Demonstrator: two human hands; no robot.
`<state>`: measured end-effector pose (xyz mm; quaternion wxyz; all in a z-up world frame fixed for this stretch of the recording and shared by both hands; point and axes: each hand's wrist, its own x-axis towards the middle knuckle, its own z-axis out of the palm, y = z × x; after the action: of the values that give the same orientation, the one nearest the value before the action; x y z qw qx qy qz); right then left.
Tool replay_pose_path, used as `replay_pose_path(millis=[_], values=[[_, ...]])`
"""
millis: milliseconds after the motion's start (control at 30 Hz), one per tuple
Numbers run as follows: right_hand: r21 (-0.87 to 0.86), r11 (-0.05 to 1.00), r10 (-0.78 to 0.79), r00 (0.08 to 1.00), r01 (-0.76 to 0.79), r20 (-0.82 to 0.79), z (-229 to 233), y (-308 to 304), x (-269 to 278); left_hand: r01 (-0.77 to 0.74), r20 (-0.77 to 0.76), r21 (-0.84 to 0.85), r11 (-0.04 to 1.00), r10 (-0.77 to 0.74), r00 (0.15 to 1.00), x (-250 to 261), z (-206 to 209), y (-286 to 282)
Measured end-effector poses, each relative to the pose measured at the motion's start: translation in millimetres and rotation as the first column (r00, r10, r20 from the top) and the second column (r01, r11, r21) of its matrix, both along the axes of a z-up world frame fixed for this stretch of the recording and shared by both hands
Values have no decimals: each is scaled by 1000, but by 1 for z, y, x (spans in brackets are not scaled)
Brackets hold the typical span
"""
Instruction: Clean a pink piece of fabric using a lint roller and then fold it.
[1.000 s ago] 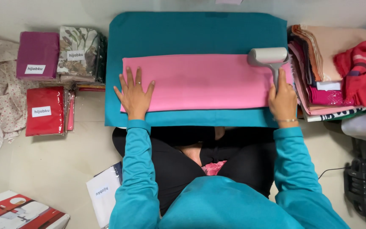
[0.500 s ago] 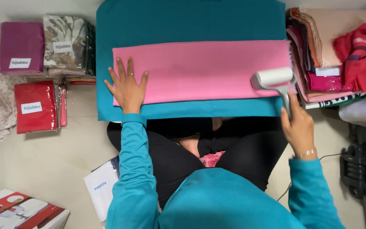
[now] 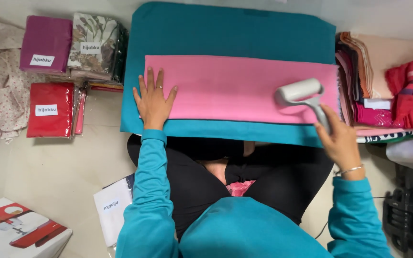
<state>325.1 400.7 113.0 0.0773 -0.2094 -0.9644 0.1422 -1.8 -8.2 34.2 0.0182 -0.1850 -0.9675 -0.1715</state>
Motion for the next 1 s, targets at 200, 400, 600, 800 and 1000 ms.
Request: replay_pose_path(millis=[200, 400, 600, 800, 1000], values=[[31, 994, 104, 987, -101, -122, -37, -37, -72, -44, 24, -26, 999, 45, 999, 2, -1, 2], [24, 999, 26, 993, -24, -111, -42, -46, -114, -46, 21, -29, 999, 46, 999, 0, -3, -1], [-42, 998, -46, 998, 44, -41, -5, -98, -15, -40, 0, -17, 999, 40, 999, 3, 3, 3], [44, 977, -213, 974, 210, 80, -19, -109, 42, -45, -11, -16, 999, 45, 999, 4, 1, 3], [74, 970, -229, 972, 232, -47, -35, -55, -20, -52, -24, -11, 999, 52, 998, 6, 3, 4]])
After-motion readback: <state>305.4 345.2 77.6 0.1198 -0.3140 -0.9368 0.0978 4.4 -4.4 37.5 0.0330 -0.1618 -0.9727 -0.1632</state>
